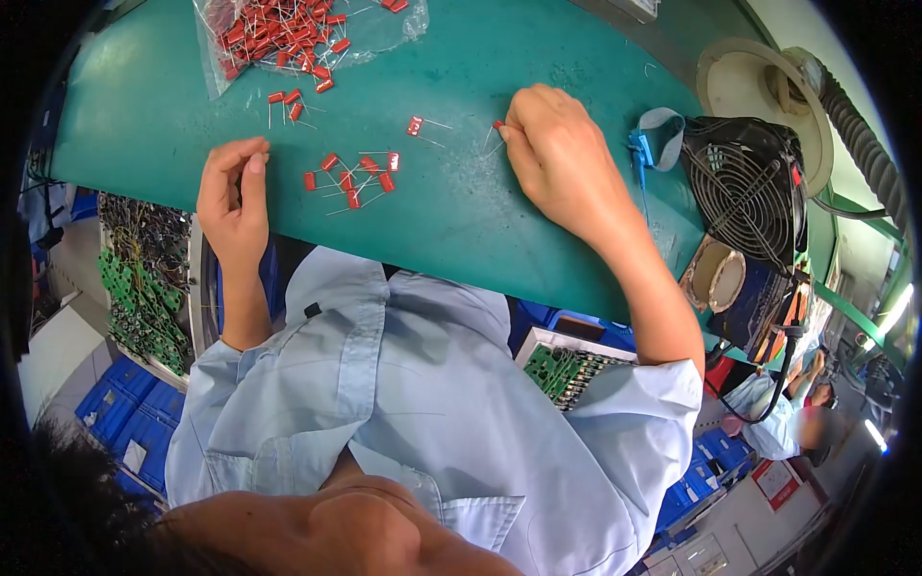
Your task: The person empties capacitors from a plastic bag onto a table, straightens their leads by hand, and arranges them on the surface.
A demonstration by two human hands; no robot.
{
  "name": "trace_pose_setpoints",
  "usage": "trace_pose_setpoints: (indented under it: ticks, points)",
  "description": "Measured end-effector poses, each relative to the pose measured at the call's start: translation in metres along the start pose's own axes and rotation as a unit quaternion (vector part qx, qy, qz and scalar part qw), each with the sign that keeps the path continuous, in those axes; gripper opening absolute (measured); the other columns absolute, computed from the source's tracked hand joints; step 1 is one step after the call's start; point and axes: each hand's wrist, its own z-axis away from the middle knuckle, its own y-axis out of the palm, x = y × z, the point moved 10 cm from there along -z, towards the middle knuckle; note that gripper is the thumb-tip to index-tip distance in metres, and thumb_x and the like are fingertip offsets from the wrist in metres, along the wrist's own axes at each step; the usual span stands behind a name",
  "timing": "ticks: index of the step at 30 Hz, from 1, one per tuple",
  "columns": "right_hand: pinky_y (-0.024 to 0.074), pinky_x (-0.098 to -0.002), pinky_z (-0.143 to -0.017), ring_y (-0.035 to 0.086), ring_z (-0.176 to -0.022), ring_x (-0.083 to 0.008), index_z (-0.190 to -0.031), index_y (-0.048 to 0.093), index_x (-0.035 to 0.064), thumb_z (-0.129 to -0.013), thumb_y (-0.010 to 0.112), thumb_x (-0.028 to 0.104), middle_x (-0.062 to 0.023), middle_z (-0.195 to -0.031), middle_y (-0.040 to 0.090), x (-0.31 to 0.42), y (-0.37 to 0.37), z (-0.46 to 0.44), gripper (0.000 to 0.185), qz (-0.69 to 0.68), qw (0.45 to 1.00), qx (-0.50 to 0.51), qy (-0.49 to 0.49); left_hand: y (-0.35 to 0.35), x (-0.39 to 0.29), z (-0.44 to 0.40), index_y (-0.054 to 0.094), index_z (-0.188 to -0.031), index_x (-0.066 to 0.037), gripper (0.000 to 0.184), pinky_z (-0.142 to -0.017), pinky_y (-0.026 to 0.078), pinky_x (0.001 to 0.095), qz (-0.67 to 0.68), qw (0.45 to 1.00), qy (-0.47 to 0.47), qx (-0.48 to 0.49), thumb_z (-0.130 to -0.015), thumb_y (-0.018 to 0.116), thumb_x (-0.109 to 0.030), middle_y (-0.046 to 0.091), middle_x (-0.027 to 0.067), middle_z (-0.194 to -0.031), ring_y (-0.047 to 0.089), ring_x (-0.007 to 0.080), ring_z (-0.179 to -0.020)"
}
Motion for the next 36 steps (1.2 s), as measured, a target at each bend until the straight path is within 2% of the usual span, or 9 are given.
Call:
trace_pose_setpoints:
  ticks: [12,15,18,19,23,27,30,33,36]
  points:
    - [0.046,-0.0457,-0.078,0.056,-0.084,-0.0378,-0.088,0.054,-0.0012,-0.083,0.065,-0.002,-0.0177,-0.083,0.056,0.03,0.003,0.008,0.011,0.162,0.982,-0.054,-0.076,-0.001,0.0,0.0,0.07,-0.104,0.001,0.012,-0.08,0.053,0.0291,-0.005,1.0,0.011,0.0,-0.095,0.064,0.001,0.07,0.0099,-0.099,0.067,0.0182,-0.088]
    - [0.0482,-0.0408,-0.075,0.06,-0.079,-0.0306,-0.087,0.059,-0.0015,-0.086,0.068,0.002,-0.0139,-0.082,0.059,0.013,-0.005,0.008,0.009,0.073,0.995,-0.062,-0.037,-0.001,-0.005,-0.001,0.07,-0.104,0.001,0.012,-0.08,0.053,0.029,0.02,1.0,-0.003,0.012,-0.094,0.065,0.0,0.07,0.0098,-0.099,0.067,0.0182,-0.087]
    - [0.0496,-0.0336,-0.071,0.061,-0.075,-0.0212,-0.087,0.065,-0.0016,-0.089,0.071,0.006,-0.0109,-0.084,0.064,0.005,-0.019,0.016,0.01,-0.132,0.982,-0.096,0.098,0.001,-0.035,-0.006,0.069,-0.107,0.001,0.013,-0.084,0.052,0.0293,0.014,0.999,0.025,0.038,-0.095,0.065,-0.001,0.068,0.0097,-0.104,0.066,0.0173,-0.092]
    - [0.049,-0.0275,-0.069,0.059,-0.073,-0.0129,-0.088,0.068,-0.0017,-0.09,0.072,0.007,-0.0078,-0.084,0.066,0.009,-0.018,0.017,0.009,-0.16,0.976,-0.106,0.098,0.003,-0.05,-0.006,0.068,-0.108,0.002,0.013,-0.086,0.051,0.0295,0.003,0.998,0.041,0.053,-0.096,0.065,-0.001,0.067,0.0097,-0.106,0.065,0.0168,-0.095]
    - [0.0476,-0.0257,-0.073,0.057,-0.077,-0.0094,-0.091,0.068,-0.0003,-0.092,0.073,0.008,-0.0022,-0.085,0.065,0.031,-0.005,0.022,0.01,-0.306,0.941,-0.093,0.112,0.048,-0.096,-0.006,0.07,-0.11,-0.002,0.023,-0.081,0.052,0.0294,0.097,0.975,0.061,0.188,-0.088,0.076,-0.008,0.067,0.0103,-0.104,0.066,0.0187,-0.092]
    - [0.0456,-0.0243,-0.075,0.057,-0.079,-0.0097,-0.098,0.066,0.0009,-0.097,0.071,0.012,-0.0011,-0.086,0.064,0.042,0.013,0.028,0.012,-0.484,0.859,-0.024,0.166,0.07,-0.113,-0.004,0.071,-0.113,-0.004,0.03,-0.077,0.053,0.0307,0.148,0.966,0.114,0.18,-0.085,0.08,-0.01,0.068,0.0099,-0.103,0.066,0.0196,-0.089]
    - [0.0444,-0.0246,-0.072,0.056,-0.078,-0.0102,-0.098,0.066,0.0004,-0.098,0.069,0.016,-0.0024,-0.085,0.063,0.045,0.039,0.03,0.016,-0.674,0.716,0.06,0.17,0.074,-0.123,0.001,0.071,-0.114,-0.004,0.028,-0.08,0.053,0.0308,0.14,0.961,0.163,0.176,-0.086,0.078,-0.008,0.068,0.0096,-0.105,0.066,0.0195,-0.092]
    - [0.0433,-0.025,-0.07,0.055,-0.077,-0.0108,-0.099,0.066,-0.0001,-0.098,0.067,0.017,-0.0033,-0.085,0.063,0.057,0.055,0.034,0.018,-0.753,0.626,0.111,0.17,0.084,-0.126,0.003,0.072,-0.114,-0.004,0.026,-0.085,0.052,0.0304,0.212,0.94,0.138,0.227,-0.088,0.075,-0.006,0.068,0.0094,-0.108,0.066,0.0192,-0.098]
    - [0.0447,-0.025,-0.07,0.056,-0.077,-0.0107,-0.099,0.066,0.0002,-0.099,0.066,0.016,-0.0035,-0.087,0.064,0.062,0.066,0.038,0.016,-0.792,0.572,0.129,0.168,0.091,-0.114,0.007,0.072,-0.11,-0.003,0.02,-0.089,0.051,0.0309,0.274,0.919,0.089,0.27,-0.09,0.073,-0.003,0.068,0.0097,-0.11,0.065,0.019,-0.102]
